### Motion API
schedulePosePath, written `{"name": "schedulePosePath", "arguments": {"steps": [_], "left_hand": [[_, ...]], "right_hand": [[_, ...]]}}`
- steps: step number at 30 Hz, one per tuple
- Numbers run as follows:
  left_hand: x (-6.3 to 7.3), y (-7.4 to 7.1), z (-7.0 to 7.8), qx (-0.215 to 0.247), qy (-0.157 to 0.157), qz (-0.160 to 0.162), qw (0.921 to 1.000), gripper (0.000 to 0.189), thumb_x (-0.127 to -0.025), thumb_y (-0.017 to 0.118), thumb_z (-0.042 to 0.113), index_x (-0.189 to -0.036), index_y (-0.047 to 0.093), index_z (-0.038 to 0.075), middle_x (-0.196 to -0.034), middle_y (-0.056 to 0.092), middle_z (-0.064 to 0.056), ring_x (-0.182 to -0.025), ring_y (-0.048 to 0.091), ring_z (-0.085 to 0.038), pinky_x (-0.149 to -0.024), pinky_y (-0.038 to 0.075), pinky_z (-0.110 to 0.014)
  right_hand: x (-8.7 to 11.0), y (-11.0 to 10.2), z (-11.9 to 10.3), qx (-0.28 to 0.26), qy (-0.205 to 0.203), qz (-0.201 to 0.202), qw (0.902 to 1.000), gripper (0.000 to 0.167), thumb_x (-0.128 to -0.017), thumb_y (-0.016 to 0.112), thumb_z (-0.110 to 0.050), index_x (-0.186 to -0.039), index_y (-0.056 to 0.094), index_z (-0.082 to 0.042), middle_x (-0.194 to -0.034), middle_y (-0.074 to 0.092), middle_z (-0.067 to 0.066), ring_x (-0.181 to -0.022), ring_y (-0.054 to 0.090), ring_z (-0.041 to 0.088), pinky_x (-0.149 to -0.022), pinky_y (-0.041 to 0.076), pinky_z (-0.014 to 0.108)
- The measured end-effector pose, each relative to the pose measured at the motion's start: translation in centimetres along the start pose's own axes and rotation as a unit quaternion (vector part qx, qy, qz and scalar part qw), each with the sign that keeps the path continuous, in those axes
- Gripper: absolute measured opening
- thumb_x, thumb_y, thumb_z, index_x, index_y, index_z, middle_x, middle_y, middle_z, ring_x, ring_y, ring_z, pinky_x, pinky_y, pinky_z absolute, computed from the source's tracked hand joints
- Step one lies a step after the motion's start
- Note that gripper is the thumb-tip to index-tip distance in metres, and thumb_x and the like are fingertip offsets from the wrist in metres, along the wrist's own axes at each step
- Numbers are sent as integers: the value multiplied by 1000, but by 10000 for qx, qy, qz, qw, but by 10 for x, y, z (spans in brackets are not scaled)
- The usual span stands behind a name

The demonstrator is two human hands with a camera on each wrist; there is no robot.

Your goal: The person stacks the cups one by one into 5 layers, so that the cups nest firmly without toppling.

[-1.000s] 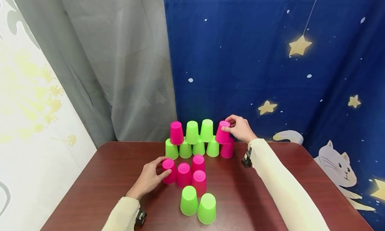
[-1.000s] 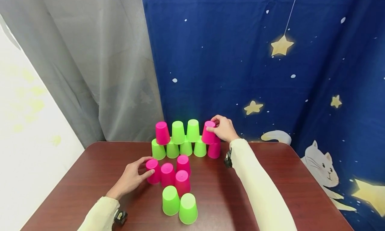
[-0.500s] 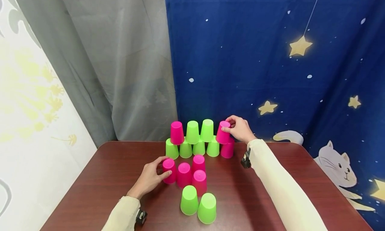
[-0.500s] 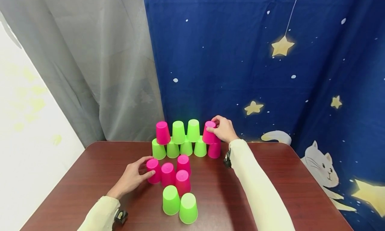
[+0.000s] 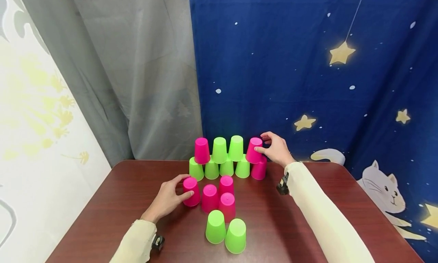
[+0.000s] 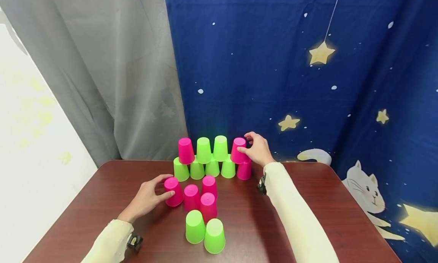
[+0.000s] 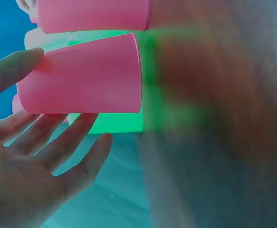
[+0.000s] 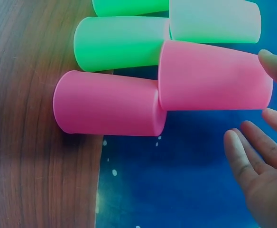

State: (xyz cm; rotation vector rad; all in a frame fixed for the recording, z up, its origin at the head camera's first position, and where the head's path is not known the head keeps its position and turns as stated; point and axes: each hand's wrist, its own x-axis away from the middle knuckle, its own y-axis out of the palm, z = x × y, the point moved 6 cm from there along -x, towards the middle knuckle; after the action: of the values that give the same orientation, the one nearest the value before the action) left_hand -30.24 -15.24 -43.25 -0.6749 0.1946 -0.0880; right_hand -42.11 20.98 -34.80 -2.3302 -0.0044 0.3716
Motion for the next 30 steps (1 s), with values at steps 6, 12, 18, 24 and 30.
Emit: {"name": "schedulePosePath", "arguments": {"steps": [6,12,18,24,30], "left_hand": [[-7,-18,13,-323,335,58,9989,59,-84,81,27,-137,56,16,-125,68,-6,-115,66,-28,-94,59,-45],[-15,-32,30,-534,662,123,9963,59,-84,81,29,-136,57,14,-122,69,-7,-112,66,-26,-95,58,-48],[-26,-41,52,-585,840,102,9947,56,-85,80,31,-134,59,16,-120,70,-4,-109,67,-23,-93,58,-44],[-40,-49,73,-439,979,64,9942,54,-86,79,30,-133,59,14,-121,70,-8,-108,70,-26,-92,60,-43],[-59,-54,95,-114,1023,-10,9947,54,-86,79,30,-134,59,14,-123,69,-12,-108,72,-31,-88,61,-41]], "right_hand": [[13,-11,-3,184,-122,271,9994,48,-87,78,-25,-127,62,-4,-129,65,17,-123,59,36,-108,46,52],[31,-19,-6,261,-202,319,9989,40,-87,78,-24,-121,66,-7,-126,66,16,-97,67,30,-91,55,45],[55,-16,-16,-63,-545,245,9982,34,-85,81,-21,-114,69,-9,-114,70,14,-74,65,18,-70,54,25],[89,18,-31,-294,-1142,-339,9924,28,-82,82,-15,-108,71,-11,-100,72,6,-75,62,16,-67,55,25],[125,52,-39,-672,-1427,-1093,9814,23,-83,80,-16,-104,71,-17,-97,75,4,-85,69,15,-70,57,25]]}}
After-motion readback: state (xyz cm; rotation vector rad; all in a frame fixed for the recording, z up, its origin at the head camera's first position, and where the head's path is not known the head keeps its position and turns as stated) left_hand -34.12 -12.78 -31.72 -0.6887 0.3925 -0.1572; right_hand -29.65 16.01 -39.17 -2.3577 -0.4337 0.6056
